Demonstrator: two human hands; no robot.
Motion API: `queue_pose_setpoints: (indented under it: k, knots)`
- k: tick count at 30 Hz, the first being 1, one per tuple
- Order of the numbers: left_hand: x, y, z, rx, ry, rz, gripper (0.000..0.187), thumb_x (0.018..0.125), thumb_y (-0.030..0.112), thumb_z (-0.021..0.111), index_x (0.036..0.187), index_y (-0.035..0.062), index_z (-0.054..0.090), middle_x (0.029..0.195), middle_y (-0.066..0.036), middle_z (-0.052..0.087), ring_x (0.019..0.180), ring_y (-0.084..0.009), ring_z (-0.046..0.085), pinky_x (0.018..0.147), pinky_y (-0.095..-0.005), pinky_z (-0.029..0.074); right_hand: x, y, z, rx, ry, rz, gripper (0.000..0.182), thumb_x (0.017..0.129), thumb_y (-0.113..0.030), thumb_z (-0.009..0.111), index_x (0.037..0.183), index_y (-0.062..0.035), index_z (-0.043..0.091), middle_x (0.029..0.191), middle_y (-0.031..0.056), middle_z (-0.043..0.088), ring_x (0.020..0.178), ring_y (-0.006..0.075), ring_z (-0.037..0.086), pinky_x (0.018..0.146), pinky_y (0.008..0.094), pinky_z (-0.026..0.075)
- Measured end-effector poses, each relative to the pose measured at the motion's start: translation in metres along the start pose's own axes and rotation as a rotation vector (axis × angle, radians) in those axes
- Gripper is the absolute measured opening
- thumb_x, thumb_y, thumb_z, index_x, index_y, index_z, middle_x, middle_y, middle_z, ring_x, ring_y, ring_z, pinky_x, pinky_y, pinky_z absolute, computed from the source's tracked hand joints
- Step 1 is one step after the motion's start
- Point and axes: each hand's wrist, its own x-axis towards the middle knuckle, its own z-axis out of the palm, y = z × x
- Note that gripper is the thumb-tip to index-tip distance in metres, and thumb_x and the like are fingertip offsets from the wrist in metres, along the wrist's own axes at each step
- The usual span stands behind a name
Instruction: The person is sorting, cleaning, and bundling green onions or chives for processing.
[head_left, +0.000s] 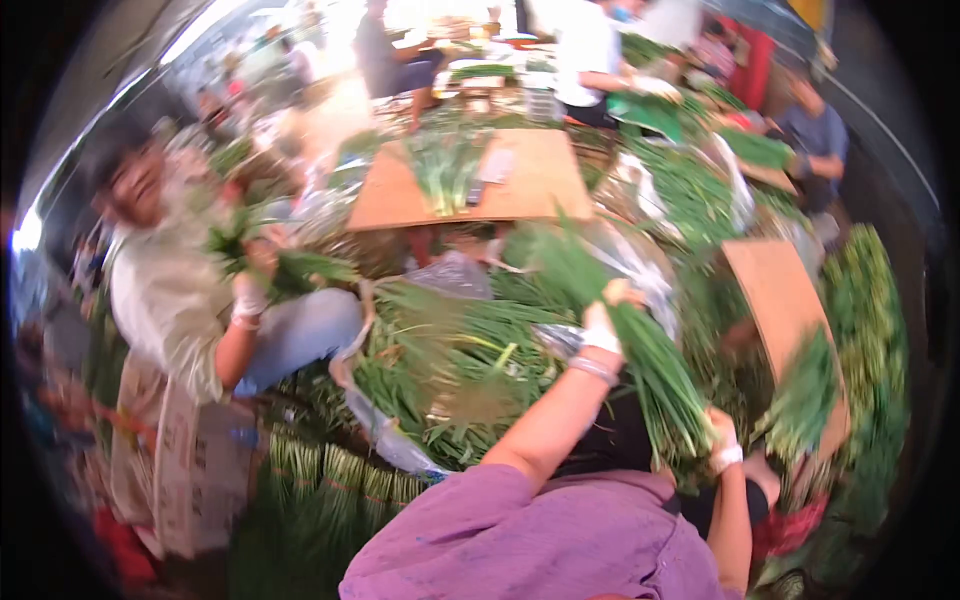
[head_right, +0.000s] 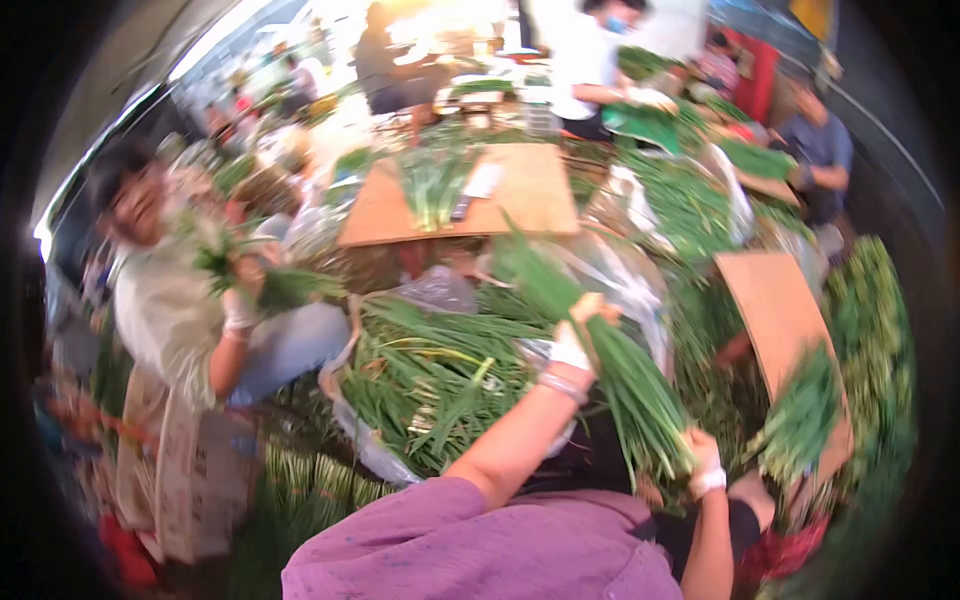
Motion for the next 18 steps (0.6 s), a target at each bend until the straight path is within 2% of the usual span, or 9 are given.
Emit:
queue_pose_setpoints:
  k: [1,2,4,6,9,11,14,16,18]
  knots:
    - [-0.002,-0.016,-0.011,0.050,0.109,-0.090,0.022,0.080,0.026,0.055,0.065,0.0155,0.042,0.058,0.002,0.039,0.052,-0.0117,0.040,0.050,-0.0277,0.036,-0.009,0.009,-0.018,0.096,-0.039,-0.008,0.020,0.085,-0.016,0.057,0.067,-0.0074,0.057,0.062,-0.0083,0.047,0.054,0.0032,0.038,0.048,0.0221,0.032]
    - [0.011,-0.011,-0.050,-0.211,-0.132,-0.191,0.022,0.078,0.025,0.055,0.064,0.0164,0.040,0.057,0.003,0.038,0.050,-0.0119,0.037,0.050,-0.0290,0.036,-0.009,-0.012,-0.013,-0.110,0.073,-0.006,0.017,0.083,-0.013,0.056,0.068,-0.0073,0.057,0.060,-0.0073,0.047,0.053,0.0040,0.038,0.047,0.0232,0.032]
    - [0.009,-0.026,-0.090,0.011,0.034,0.105,0.016,0.072,0.018,0.062,0.068,0.0146,0.047,0.067,-0.001,0.050,0.062,-0.0170,0.049,0.059,-0.0348,0.044,-0.032,-0.013,-0.032,-0.068,0.100,0.080,0.014,0.082,-0.016,0.057,0.073,-0.0060,0.062,0.060,-0.0027,0.053,0.050,0.0063,0.042,0.046,0.0230,0.034]
    - [0.017,-0.014,-0.117,0.004,0.290,0.218,0.016,0.079,0.025,0.054,0.069,0.0146,0.048,0.072,-0.003,0.054,0.074,-0.0198,0.055,0.068,-0.0380,0.047,-0.022,0.007,-0.051,0.093,0.208,0.141,0.019,0.084,-0.020,0.057,0.073,-0.0052,0.063,0.063,-0.0008,0.058,0.049,0.0056,0.043,0.045,0.0212,0.034]
    - [0.011,-0.017,-0.119,0.111,0.379,0.146,0.019,0.084,0.031,0.053,0.090,0.0127,0.053,0.105,-0.008,0.059,0.098,-0.0257,0.055,0.085,-0.0447,0.044,-0.042,0.042,-0.081,0.214,0.310,0.164,0.026,0.087,-0.026,0.055,0.072,-0.0057,0.062,0.062,-0.0004,0.057,0.051,0.0059,0.043,0.047,0.0218,0.034]
    - [0.009,-0.024,-0.110,0.132,0.306,0.137,0.019,0.087,0.032,0.051,0.093,0.0142,0.053,0.107,-0.008,0.058,0.099,-0.0269,0.054,0.086,-0.0477,0.043,-0.040,0.048,-0.076,0.203,0.323,0.161,0.031,0.087,-0.031,0.054,0.074,-0.0045,0.062,0.067,0.0016,0.061,0.056,0.0070,0.047,0.053,0.0236,0.037]
    - [0.009,-0.032,-0.084,0.166,0.301,0.059,0.020,0.088,0.034,0.048,0.093,0.0154,0.053,0.111,-0.006,0.056,0.102,-0.0274,0.052,0.087,-0.0495,0.042,-0.022,0.051,-0.026,0.299,0.118,0.099,0.042,0.081,-0.024,0.064,0.116,-0.0015,0.056,0.109,0.0077,0.060,0.098,0.0148,0.053,0.088,0.0279,0.041]
    - [0.008,-0.041,-0.064,0.200,0.303,0.021,0.021,0.089,0.035,0.047,0.094,0.0155,0.053,0.115,-0.005,0.054,0.104,-0.0270,0.050,0.088,-0.0492,0.040,-0.009,0.046,0.009,0.352,-0.037,0.194,0.059,0.078,-0.022,0.068,0.127,-0.0003,0.044,0.114,0.0089,0.056,0.103,0.0181,0.052,0.091,0.0294,0.040]
    - [0.015,-0.041,-0.061,0.227,0.225,0.005,0.018,0.088,0.032,0.048,0.090,0.0152,0.053,0.110,-0.005,0.056,0.102,-0.0263,0.052,0.087,-0.0484,0.042,-0.001,0.031,0.039,0.535,0.029,0.185,0.043,0.079,-0.022,0.066,0.115,-0.0020,0.055,0.094,0.0030,0.059,0.075,0.0101,0.051,0.066,0.0232,0.042]
